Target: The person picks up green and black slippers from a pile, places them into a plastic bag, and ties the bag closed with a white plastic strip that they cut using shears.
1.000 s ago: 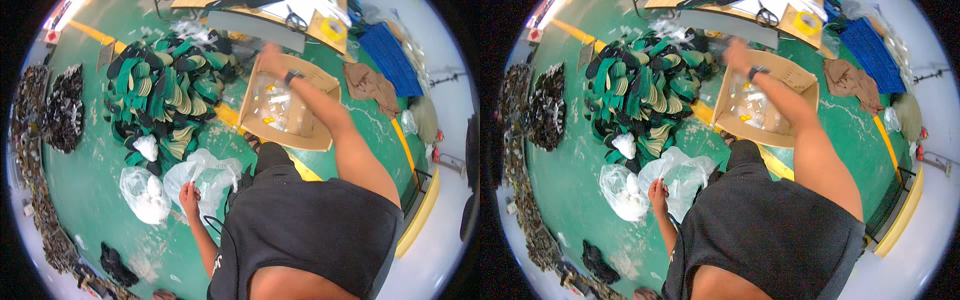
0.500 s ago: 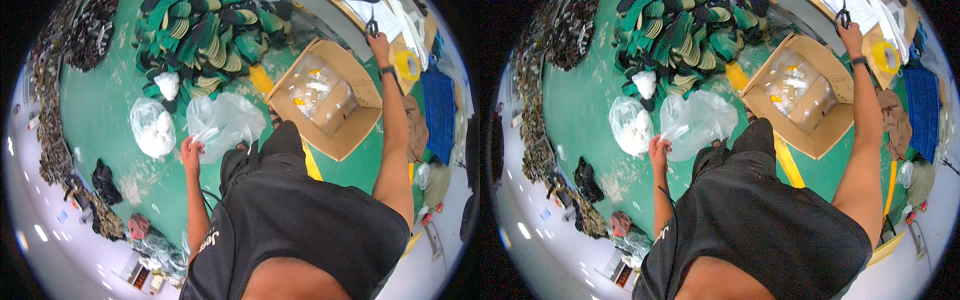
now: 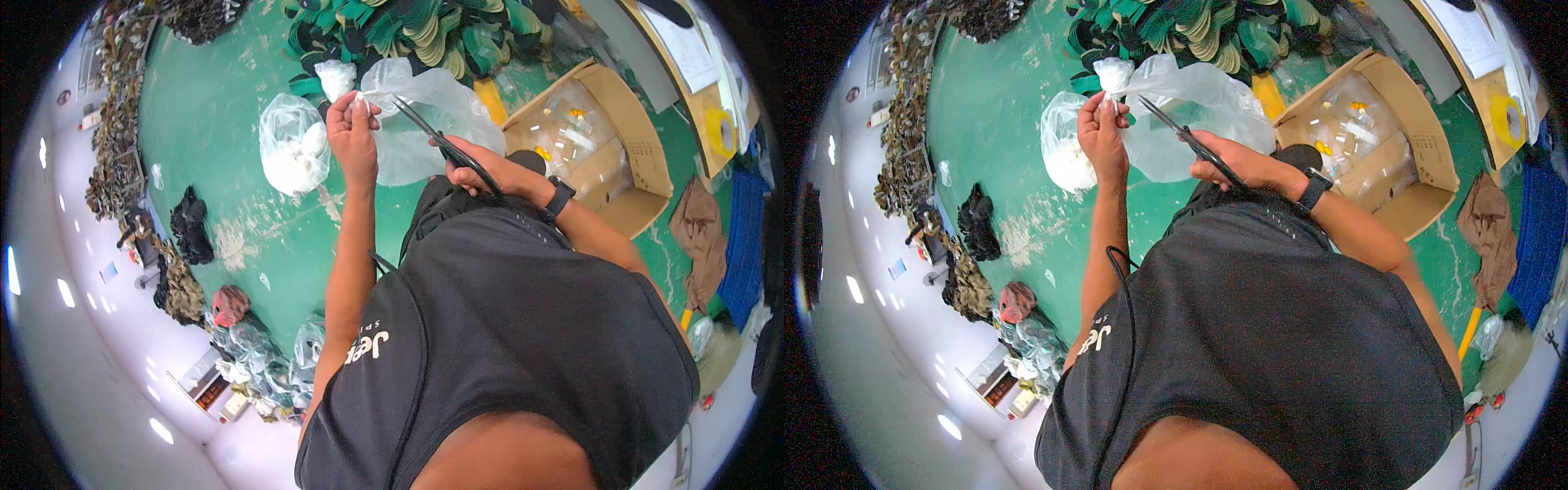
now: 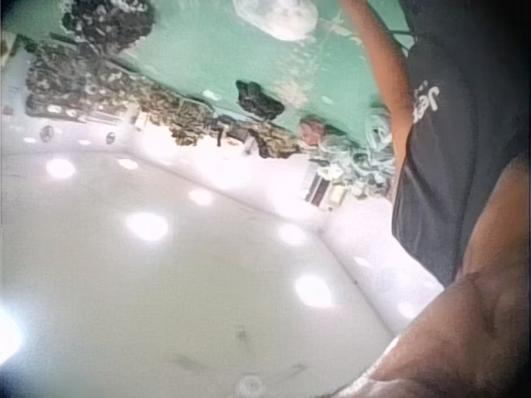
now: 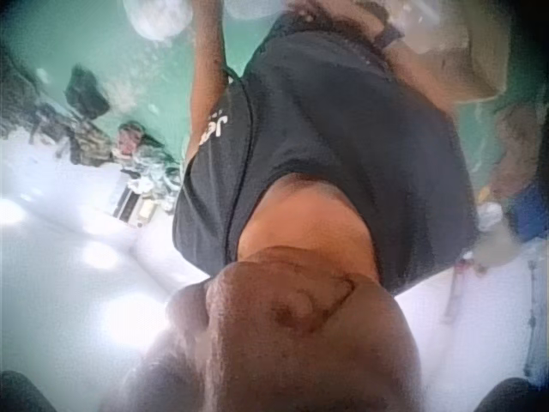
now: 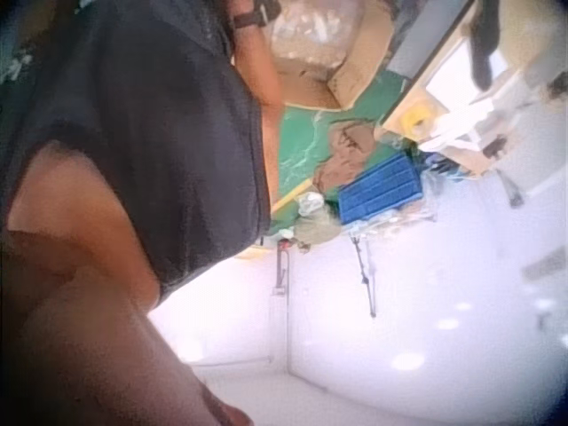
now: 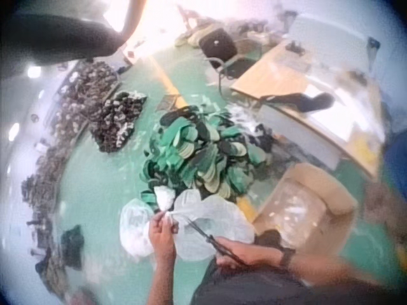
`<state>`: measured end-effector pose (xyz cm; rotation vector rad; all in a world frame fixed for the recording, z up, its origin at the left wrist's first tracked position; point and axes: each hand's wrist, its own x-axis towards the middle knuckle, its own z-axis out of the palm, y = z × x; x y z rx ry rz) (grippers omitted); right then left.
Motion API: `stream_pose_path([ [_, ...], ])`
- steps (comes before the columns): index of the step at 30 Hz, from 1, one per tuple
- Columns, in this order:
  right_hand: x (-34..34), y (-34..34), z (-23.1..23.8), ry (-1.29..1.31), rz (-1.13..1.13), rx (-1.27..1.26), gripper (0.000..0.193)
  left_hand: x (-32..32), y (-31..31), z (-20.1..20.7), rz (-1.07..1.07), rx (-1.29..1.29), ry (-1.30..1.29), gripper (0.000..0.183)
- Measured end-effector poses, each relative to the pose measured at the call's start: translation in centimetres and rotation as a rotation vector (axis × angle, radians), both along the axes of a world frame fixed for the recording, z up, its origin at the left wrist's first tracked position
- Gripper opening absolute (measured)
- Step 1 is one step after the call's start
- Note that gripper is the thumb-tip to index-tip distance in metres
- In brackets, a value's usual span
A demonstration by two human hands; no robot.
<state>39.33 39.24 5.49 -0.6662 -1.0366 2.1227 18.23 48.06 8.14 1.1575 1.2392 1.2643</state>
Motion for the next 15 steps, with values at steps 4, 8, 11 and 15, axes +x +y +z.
stream_pose_path([
  [4,-2.0,-0.3,0.4,-0.084,0.076,0.045,0.077,-0.7,-2.3,0.8,0.096,0.072,0.016,0.018],
  [8,-4.3,-0.1,1.7,-0.143,0.110,0.123,0.086,-1.7,-5.0,0.1,0.183,0.152,0.080,0.016],
  [11,-5.7,0.2,1.8,-0.130,0.097,0.156,0.082,-2.1,-6.2,-0.1,0.219,0.152,0.165,0.016],
  [15,-6.4,-0.6,2.2,-0.098,0.031,0.089,0.063,-1.6,-7.2,0.0,0.194,0.162,0.146,0.016],
])
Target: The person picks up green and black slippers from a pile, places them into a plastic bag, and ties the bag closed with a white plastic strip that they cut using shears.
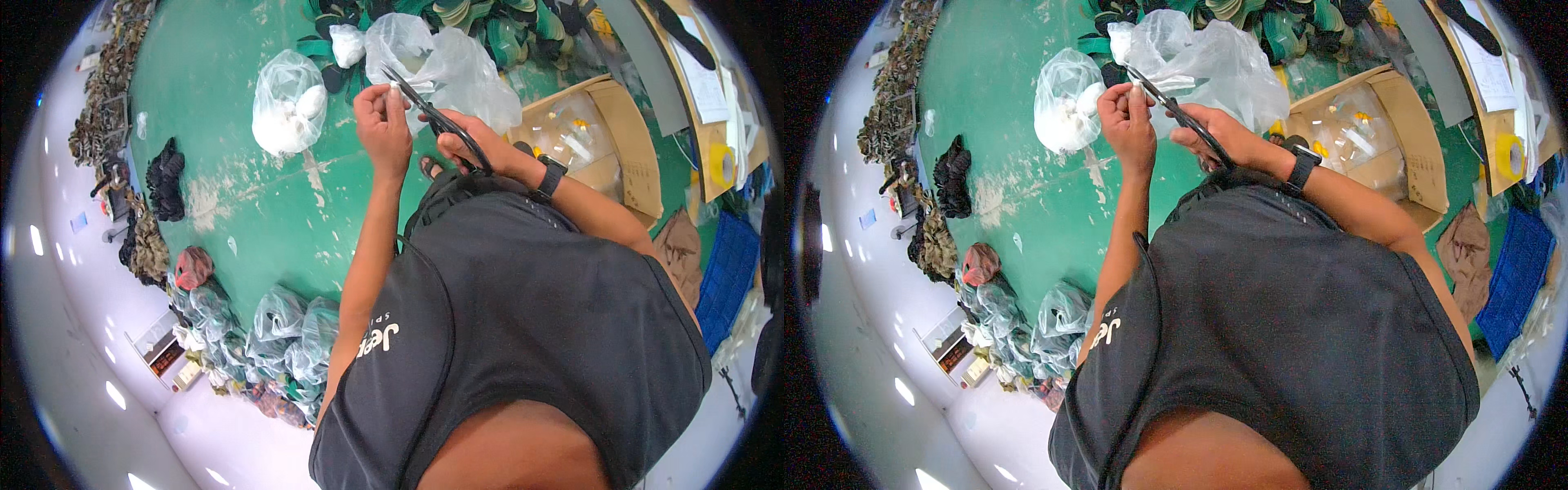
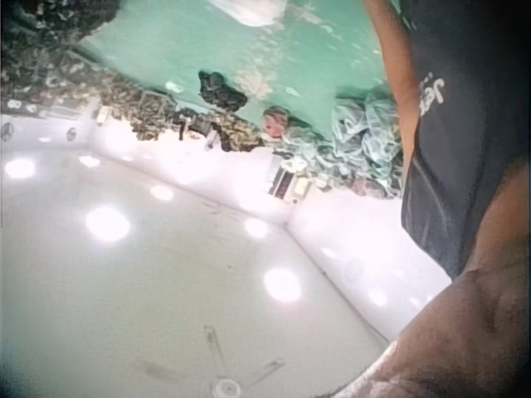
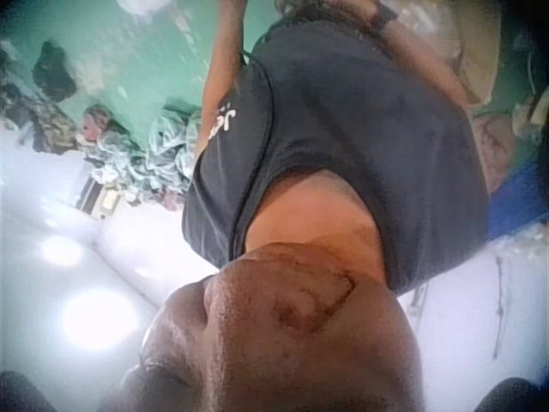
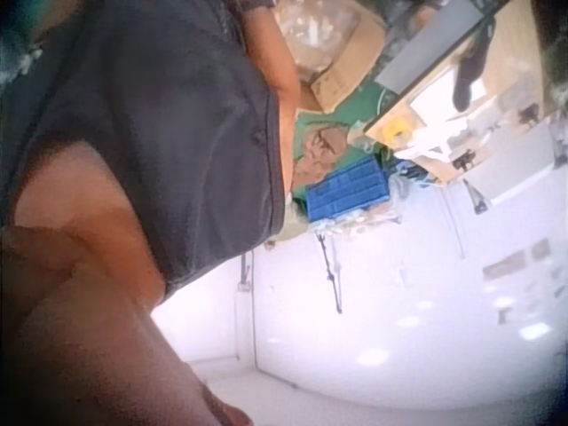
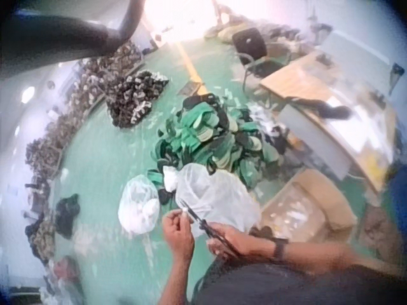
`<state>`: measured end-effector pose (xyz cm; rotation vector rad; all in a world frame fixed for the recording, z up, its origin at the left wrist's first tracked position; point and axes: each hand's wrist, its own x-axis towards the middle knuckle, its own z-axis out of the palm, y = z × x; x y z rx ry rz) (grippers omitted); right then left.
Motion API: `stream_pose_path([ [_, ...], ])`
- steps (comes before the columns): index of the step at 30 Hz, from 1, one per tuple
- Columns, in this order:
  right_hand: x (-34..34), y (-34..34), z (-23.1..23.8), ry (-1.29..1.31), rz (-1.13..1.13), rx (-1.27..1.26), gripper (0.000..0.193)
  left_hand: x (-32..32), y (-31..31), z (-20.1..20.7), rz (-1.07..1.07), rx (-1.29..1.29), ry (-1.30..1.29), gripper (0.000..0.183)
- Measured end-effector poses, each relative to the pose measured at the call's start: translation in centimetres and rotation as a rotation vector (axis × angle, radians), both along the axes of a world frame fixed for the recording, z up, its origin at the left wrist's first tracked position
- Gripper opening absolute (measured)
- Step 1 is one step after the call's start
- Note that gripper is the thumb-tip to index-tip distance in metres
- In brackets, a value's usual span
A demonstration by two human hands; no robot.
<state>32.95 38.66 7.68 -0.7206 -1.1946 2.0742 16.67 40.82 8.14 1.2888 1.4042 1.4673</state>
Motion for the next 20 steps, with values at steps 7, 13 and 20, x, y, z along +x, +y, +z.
stream_pose_path([
  [7,4.6,-2.2,-1.2,-0.088,-0.367,-0.126,0.039,-5.0,-1.8,-4.1,0.040,-0.275,0.087,0.020],
  [13,29.0,0.4,-13.1,-1.134,-1.162,0.533,0.044,-14.0,-5.9,-10.5,0.011,-0.427,0.684,0.028],
  [20,50.7,5.5,-19.2,-1.715,-0.803,0.164,0.043,-11.9,-5.4,-8.1,0.135,-0.485,0.317,0.021],
])
